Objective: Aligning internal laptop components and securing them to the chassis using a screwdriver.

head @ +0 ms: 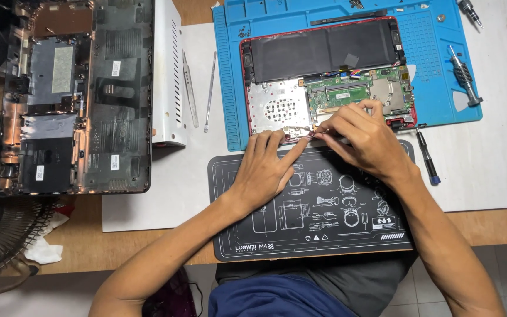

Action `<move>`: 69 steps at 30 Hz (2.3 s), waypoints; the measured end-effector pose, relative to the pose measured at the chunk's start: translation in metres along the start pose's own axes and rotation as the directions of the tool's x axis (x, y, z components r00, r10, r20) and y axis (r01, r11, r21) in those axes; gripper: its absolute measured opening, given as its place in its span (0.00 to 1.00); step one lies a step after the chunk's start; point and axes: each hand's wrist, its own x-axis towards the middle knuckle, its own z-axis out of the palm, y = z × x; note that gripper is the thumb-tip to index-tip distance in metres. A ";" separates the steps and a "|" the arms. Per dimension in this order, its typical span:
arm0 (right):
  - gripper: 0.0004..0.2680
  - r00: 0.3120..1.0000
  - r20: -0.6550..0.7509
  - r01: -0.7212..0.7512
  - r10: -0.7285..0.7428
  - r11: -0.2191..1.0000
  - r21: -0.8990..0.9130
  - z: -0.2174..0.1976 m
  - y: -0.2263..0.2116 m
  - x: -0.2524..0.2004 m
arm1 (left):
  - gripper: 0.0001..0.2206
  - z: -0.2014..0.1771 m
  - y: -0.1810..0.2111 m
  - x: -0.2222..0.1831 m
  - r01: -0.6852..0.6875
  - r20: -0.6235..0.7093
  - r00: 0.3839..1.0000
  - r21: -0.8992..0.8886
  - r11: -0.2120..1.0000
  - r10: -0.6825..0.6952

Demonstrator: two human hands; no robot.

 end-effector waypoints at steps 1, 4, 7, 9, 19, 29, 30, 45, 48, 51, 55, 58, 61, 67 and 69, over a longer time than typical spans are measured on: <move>0.04 1.000 0.001 0.001 -0.001 1.000 0.002 0.001 -0.001 0.000 | 0.22 0.000 0.000 0.000 0.002 0.001 1.000 0.000 1.000 -0.002; 0.04 0.999 -0.014 0.042 -0.043 0.997 -0.065 0.003 -0.002 0.000 | 0.21 0.001 0.000 0.000 0.003 -0.007 1.000 -0.011 1.000 -0.003; 0.04 0.996 -0.014 0.083 -0.086 0.983 -0.161 0.006 -0.004 -0.002 | 0.21 0.001 0.000 0.000 0.003 -0.018 1.000 -0.007 1.000 -0.003; 0.04 0.994 0.011 0.111 -0.111 0.974 -0.198 0.006 -0.005 -0.002 | 0.20 0.001 0.000 0.000 0.001 -0.061 0.998 -0.026 1.000 -0.002; 0.04 0.988 -0.006 0.152 -0.157 0.964 -0.218 0.005 -0.012 0.000 | 0.16 -0.017 0.003 0.008 0.120 -0.271 0.953 -0.072 0.990 -0.135; 0.03 0.999 -0.030 0.018 -0.026 0.971 -0.238 0.023 -0.008 -0.008 | 0.18 -0.009 0.001 0.005 0.037 -0.285 0.953 -0.221 0.975 -0.101; 0.04 0.999 -0.037 0.002 -0.010 0.976 -0.218 0.023 -0.008 -0.008 | 0.18 -0.010 0.002 0.005 0.026 -0.294 0.951 -0.240 0.970 -0.098; 0.05 0.995 -0.102 -0.026 0.020 0.997 -0.066 0.027 -0.008 -0.005 | 0.23 -0.022 0.013 0.010 -0.142 -0.282 0.957 -0.255 0.957 0.067; 0.06 0.994 -0.110 -0.032 0.027 0.999 -0.041 0.028 -0.006 -0.006 | 0.23 -0.018 0.012 0.008 -0.172 -0.281 0.955 -0.249 0.953 0.098; 0.09 0.991 -0.118 -0.057 0.061 0.998 0.039 0.030 0.000 -0.009 | 0.23 -0.013 0.011 0.006 -0.184 -0.278 0.954 -0.244 0.952 0.113; 0.14 0.986 -0.135 -0.090 0.100 0.993 0.078 0.025 -0.009 -0.003 | 0.24 -0.015 0.011 0.006 -0.196 -0.275 0.952 -0.218 0.956 0.132; 0.11 0.989 -0.134 -0.047 0.058 0.995 0.088 0.020 -0.013 0.001 | 0.24 -0.013 0.010 0.006 -0.198 -0.264 0.955 -0.212 0.957 0.139; 0.06 0.991 -0.124 -0.040 0.047 0.998 0.058 0.027 -0.010 -0.004 | 0.25 -0.014 0.012 0.006 -0.195 -0.262 0.955 -0.195 0.961 0.140; 0.05 0.990 -0.114 -0.077 0.083 0.996 0.052 0.036 -0.004 -0.009 | 0.23 0.002 0.003 0.011 -0.074 -0.323 0.947 -0.244 0.967 -0.008; 0.07 0.994 -0.091 -0.066 0.068 0.997 0.025 0.036 -0.003 -0.009 | 0.16 -0.003 0.001 0.018 -0.038 -0.316 0.948 -0.209 0.977 -0.031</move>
